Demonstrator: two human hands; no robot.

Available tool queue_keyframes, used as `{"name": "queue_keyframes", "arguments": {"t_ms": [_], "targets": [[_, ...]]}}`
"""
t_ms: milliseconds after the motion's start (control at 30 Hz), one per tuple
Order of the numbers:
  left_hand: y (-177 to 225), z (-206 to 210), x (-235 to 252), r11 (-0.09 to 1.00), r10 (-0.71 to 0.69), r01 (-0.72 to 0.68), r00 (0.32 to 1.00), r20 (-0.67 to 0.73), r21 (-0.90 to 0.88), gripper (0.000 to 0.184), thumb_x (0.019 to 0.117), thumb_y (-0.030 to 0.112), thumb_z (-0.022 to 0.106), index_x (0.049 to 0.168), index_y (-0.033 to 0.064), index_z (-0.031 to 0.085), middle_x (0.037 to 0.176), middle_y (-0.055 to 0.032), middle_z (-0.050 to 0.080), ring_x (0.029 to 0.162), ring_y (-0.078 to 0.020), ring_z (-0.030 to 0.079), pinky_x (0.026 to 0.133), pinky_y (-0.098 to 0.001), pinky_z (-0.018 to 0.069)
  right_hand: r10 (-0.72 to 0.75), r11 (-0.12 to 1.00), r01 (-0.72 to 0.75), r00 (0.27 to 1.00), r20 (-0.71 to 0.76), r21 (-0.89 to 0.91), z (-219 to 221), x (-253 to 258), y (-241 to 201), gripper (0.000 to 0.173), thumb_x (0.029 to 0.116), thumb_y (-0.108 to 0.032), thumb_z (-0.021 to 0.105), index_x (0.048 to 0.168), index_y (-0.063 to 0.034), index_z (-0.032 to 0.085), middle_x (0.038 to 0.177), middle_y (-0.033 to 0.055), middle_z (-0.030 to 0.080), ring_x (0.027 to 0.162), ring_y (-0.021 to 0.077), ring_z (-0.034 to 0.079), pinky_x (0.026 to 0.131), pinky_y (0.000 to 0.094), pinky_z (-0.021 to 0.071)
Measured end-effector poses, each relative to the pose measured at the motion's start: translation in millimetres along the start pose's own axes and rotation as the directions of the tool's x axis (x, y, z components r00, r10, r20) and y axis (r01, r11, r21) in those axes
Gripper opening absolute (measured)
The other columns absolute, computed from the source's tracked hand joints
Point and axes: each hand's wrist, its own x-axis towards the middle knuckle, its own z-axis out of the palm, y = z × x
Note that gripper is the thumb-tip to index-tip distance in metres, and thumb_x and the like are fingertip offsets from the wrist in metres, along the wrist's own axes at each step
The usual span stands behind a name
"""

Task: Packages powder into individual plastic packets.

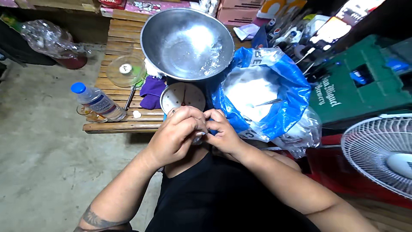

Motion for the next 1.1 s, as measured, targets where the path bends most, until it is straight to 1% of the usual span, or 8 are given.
{"name": "queue_keyframes", "arguments": {"t_ms": [200, 333, 433, 500, 600, 667, 867, 1100], "targets": [[-8.1, -2.8, 3.7, 0.993, -0.105, 0.111, 0.989, 0.105, -0.046, 0.018, 0.1, 0.02, 0.06, 0.1, 0.0087, 0.074, 0.113, -0.0027, 0.067, 0.112, -0.0129, 0.061, 0.098, -0.0371, 0.0494, 0.042, 0.999, -0.04, 0.992, 0.122, -0.024, -14.7, 2.0, -10.7, 0.016, 0.0851, -0.026, 0.075, 0.091, -0.0112, 0.078, 0.111, 0.0013, 0.064, 0.116, 0.0167, 0.054, 0.104, 0.0464, 0.0404], [-18.7, 4.8, -12.4, 0.942, -0.209, 0.224, 0.974, 0.089, -0.249, 0.04, 0.1044, 0.034, 0.056, 0.128, 0.003, 0.063, 0.132, -0.0064, 0.062, 0.125, -0.0129, 0.057, 0.106, -0.0312, 0.0497, -0.027, 0.999, 0.025, 0.994, 0.109, 0.02, -19.2, 0.5, -23.2, 0.011, 0.0856, -0.024, 0.076, 0.087, -0.0134, 0.078, 0.103, -0.002, 0.066, 0.112, 0.0127, 0.055, 0.102, 0.0406, 0.0418], [-35.7, 17.5, -40.1, 0.864, -0.245, 0.278, 0.96, 0.132, -0.419, 0.055, 0.0996, 0.045, 0.062, 0.142, 0.0099, 0.056, 0.142, -0.0038, 0.059, 0.131, -0.0144, 0.055, 0.108, -0.0365, 0.0484, -0.012, 0.997, 0.008, 0.999, 0.052, 0.078, -18.4, -6.1, -25.4, 0.007, 0.0847, -0.021, 0.078, 0.084, -0.014, 0.078, 0.097, -0.0046, 0.065, 0.108, 0.0101, 0.055, 0.1, 0.0342, 0.0435], [-36.8, 29.8, -50.9, 0.891, -0.212, 0.245, 0.969, 0.127, -0.383, 0.054, 0.0957, 0.039, 0.068, 0.139, 0.0077, 0.059, 0.14, -0.0047, 0.059, 0.132, -0.0145, 0.055, 0.11, -0.0373, 0.0486, 0.031, 0.99, -0.034, 0.999, 0.018, 0.135, -15.9, -12.6, -25.2, 0.008, 0.0848, -0.022, 0.078, 0.085, -0.0138, 0.078, 0.097, -0.0051, 0.063, 0.107, 0.0078, 0.054, 0.097, 0.0286, 0.0439], [-29.5, 50.6, -54.6, 0.979, -0.094, 0.088, 0.995, -0.023, -0.186, 0.027, 0.0943, 0.025, 0.069, 0.115, 0.0078, 0.07, 0.128, -0.0059, 0.066, 0.131, -0.019, 0.056, 0.112, -0.043, 0.045, 0.075, 0.978, -0.069, 0.997, -0.021, 0.199, -10.8, -20.7, -28.1, 0.009, 0.0839, -0.021, 0.08, 0.086, -0.0125, 0.079, 0.098, -0.0044, 0.061, 0.107, 0.0065, 0.053, 0.096, 0.0245, 0.0443], [-27.2, 59.2, -53.6, 0.995, -0.011, 0.001, 0.995, -0.096, -0.101, 0.017, 0.0984, 0.024, 0.063, 0.104, 0.0092, 0.069, 0.121, -0.0049, 0.069, 0.128, -0.0194, 0.058, 0.112, -0.0444, 0.0444, 0.092, 0.97, -0.079, 0.995, -0.045, 0.231, -6.1, -25.2, -29.8, 0.008, 0.0834, -0.021, 0.081, 0.085, -0.0136, 0.079, 0.098, -0.0049, 0.06, 0.106, 0.0056, 0.052, 0.095, 0.0231, 0.0444], [-29.3, 76.0, -64.0, 0.996, 0.087, -0.091, 0.989, -0.117, -0.028, 0.023, 0.1077, 0.029, 0.048, 0.106, 0.0122, 0.065, 0.119, -0.0019, 0.068, 0.126, -0.0155, 0.059, 0.114, -0.0417, 0.0417, 0.055, 0.943, -0.014, 0.992, -0.113, 0.334, 5.3, -42.8, -26.9, 0.003, 0.085, -0.016, 0.081, 0.086, -0.0145, 0.079, 0.094, -0.0049, 0.061, 0.104, 0.0056, 0.053, 0.094, 0.023, 0.0439], [-38.2, 84.1, -72.1, 0.979, 0.203, -0.198, 0.972, -0.117, 0.053, 0.026, 0.108, 0.034, 0.049, 0.103, 0.0137, 0.065, 0.117, -0.001, 0.068, 0.122, -0.015, 0.06, 0.111, -0.0388, 0.0424, -0.036, 0.912, 0.103, 0.984, -0.172, 0.396, 15.6, -55.3, -21.4, 0.004, 0.0892, -0.014, 0.078, 0.086, -0.0124, 0.078, 0.091, -0.0045, 0.063, 0.1, 0.0054, 0.055, 0.092, 0.0224, 0.0453]]}}
